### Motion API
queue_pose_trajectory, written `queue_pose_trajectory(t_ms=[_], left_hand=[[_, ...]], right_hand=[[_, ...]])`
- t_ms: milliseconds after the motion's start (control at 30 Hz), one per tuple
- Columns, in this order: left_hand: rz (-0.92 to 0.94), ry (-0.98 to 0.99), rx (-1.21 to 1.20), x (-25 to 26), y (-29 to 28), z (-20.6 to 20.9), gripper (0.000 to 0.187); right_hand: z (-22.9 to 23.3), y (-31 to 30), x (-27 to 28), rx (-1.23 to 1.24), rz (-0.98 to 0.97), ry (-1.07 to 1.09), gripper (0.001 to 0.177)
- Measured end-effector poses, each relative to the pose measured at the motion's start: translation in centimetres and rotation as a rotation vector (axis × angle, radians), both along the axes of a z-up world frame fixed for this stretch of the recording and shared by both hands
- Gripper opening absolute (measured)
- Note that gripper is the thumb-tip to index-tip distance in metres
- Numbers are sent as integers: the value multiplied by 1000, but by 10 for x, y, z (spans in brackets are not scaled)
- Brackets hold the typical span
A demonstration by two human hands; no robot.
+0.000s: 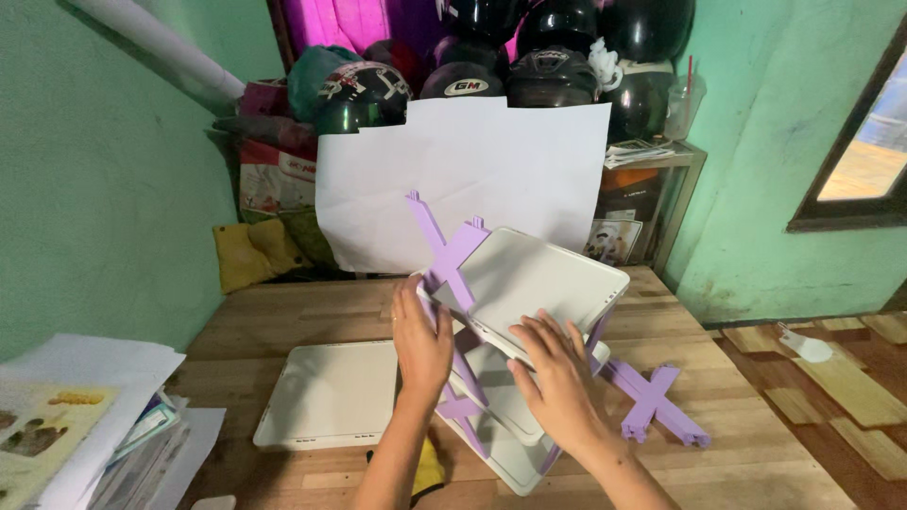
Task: The person assembles a multi-tier plastic shelving unit by inserting purple X-shaped supports between white trays. They repeatedly attach and detach supports and trays, then wipe a tray with a yellow cloth before continuing assembly.
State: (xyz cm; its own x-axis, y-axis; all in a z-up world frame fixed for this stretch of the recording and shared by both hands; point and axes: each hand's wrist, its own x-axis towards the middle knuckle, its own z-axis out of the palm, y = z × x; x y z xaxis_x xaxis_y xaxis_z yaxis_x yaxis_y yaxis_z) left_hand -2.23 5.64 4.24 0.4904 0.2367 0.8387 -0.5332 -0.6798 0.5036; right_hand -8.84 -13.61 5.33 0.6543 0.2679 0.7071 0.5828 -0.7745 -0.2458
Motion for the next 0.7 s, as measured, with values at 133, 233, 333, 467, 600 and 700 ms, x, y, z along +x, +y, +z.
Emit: queue_pose_trajectory(t_ms=[133, 233, 333, 467, 600, 700], left_hand=[[-141, 120, -31, 28, 13, -6, 61], [-169, 211, -55, 32, 14, -8, 57], [-121, 233, -66, 23, 12, -8, 50], [-89, 177, -65, 7, 3, -3, 45], [-36, 184, -25, -11, -8, 1, 42], [-11, 112, 21, -21, -16, 1, 43]], right_hand=[[-4, 2, -1, -41, -47, 44, 42], [-5, -4, 0, -59, -37, 34, 37], [-7, -13, 3, -68, -34, 51, 37], [-7, -26, 12, -69, -73, -2, 39], [-6, -43, 22, -92, -111, -2, 50], [-8, -55, 29, -56, -118, 14, 56]])
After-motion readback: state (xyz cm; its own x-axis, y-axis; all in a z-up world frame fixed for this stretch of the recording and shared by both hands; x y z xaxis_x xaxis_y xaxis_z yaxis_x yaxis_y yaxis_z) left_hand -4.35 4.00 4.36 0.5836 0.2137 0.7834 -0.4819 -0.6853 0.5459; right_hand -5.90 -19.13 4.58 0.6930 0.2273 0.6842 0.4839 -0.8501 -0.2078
